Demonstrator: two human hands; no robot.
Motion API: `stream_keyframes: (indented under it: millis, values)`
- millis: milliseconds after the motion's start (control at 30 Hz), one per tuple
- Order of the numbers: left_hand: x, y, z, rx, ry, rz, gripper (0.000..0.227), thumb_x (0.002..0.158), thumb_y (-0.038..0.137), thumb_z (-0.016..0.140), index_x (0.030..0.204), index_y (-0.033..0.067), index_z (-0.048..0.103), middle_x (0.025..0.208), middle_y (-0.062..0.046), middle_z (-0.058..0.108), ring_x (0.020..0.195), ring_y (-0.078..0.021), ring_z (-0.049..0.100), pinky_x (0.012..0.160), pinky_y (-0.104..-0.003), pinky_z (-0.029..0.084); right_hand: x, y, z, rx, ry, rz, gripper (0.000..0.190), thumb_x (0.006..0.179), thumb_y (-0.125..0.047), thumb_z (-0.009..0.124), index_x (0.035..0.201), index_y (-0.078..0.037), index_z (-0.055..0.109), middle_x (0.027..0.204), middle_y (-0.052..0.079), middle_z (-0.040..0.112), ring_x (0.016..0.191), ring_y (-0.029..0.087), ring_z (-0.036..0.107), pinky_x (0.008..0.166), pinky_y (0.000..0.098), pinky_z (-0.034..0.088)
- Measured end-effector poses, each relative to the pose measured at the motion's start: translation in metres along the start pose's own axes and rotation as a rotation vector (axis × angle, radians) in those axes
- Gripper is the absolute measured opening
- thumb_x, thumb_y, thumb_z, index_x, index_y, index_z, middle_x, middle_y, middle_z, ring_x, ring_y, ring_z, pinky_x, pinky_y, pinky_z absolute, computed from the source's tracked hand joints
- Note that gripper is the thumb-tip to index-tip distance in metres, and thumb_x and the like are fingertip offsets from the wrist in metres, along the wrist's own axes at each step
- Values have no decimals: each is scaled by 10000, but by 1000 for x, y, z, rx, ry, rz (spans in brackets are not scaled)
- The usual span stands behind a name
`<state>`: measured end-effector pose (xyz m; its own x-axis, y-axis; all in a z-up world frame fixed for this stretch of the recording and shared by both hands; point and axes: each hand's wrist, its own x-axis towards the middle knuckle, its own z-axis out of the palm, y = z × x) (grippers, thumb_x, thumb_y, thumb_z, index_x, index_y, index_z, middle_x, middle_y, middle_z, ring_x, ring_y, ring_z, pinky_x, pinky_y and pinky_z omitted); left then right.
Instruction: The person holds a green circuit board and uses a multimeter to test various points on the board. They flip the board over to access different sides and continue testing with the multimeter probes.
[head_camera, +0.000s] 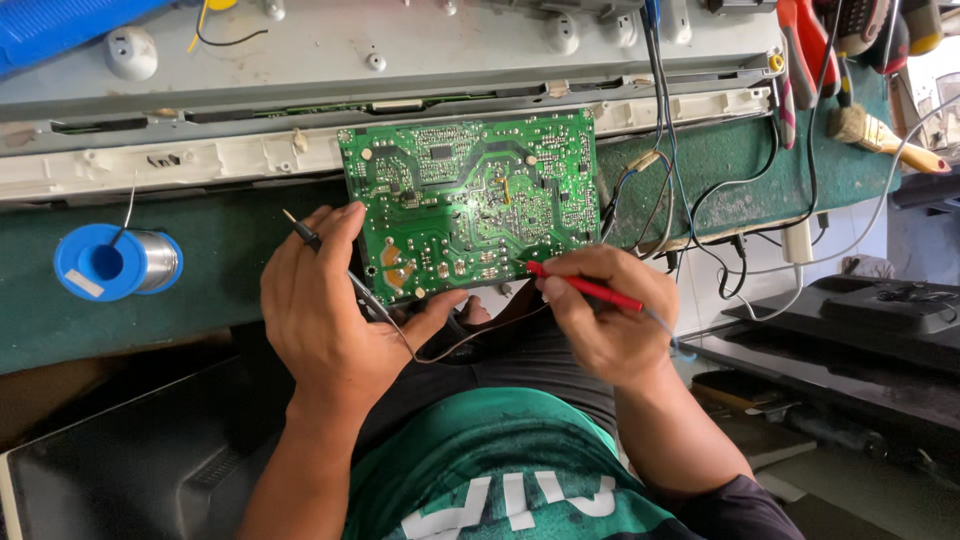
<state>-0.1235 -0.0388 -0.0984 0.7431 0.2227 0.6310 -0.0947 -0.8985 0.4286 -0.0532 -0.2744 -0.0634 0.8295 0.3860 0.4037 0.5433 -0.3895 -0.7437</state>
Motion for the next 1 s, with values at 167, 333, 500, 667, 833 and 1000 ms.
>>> stream_keyframes:
  millis: [167, 333, 500, 667, 833, 1000]
  values:
    - [-2, 0, 0, -7, 13, 7, 874, 947, 706, 763, 1422, -1, 570, 1270, -229, 706, 1100, -450, 715, 972, -567, 557, 5, -11, 7, -72, 2, -98, 64, 984, -72, 716, 984, -9, 720, 898, 131, 774, 701, 227, 730, 674, 297, 559]
    - [-4, 0, 3, 33, 34, 0, 855, 915, 724, 775, 1356, 5, 632, 1187, -206, 718, 1056, -441, 703, 949, -566, 565, 6, -11, 7, -83, -25, -76, 57, 994, -88, 714, 993, -32, 718, 894, 93, 777, 694, 207, 715, 654, 288, 535]
    - [-3, 0, 3, 35, 48, 10, 842, 905, 709, 817, 1343, 15, 628, 1156, -201, 717, 1009, -444, 698, 921, -569, 563, 5, -9, 9, -153, 45, 43, 54, 966, -108, 773, 1007, -73, 776, 949, 42, 822, 751, 137, 759, 705, 253, 575]
    - [-5, 0, 4, 38, 55, 31, 830, 915, 705, 809, 1330, 5, 645, 1142, -184, 720, 987, -449, 703, 926, -569, 562, 3, -10, 8, -198, 46, 72, 56, 968, -137, 759, 999, -90, 758, 931, 27, 812, 727, 141, 736, 691, 263, 554]
    - [-4, -1, 4, 62, 48, 29, 815, 902, 711, 824, 1305, 18, 676, 1118, -144, 698, 1034, -452, 690, 956, -580, 563, 6, -10, 11, -187, 45, 126, 57, 962, -142, 775, 1008, -114, 793, 912, 12, 818, 722, 105, 732, 677, 248, 548]
    - [-4, 0, 3, 61, 76, 44, 814, 904, 707, 792, 1309, 14, 658, 1103, -177, 689, 992, -474, 681, 907, -581, 562, -17, 18, 1, 25, 176, 131, 75, 966, -108, 727, 971, -34, 737, 828, 70, 724, 714, 144, 651, 675, 280, 501]
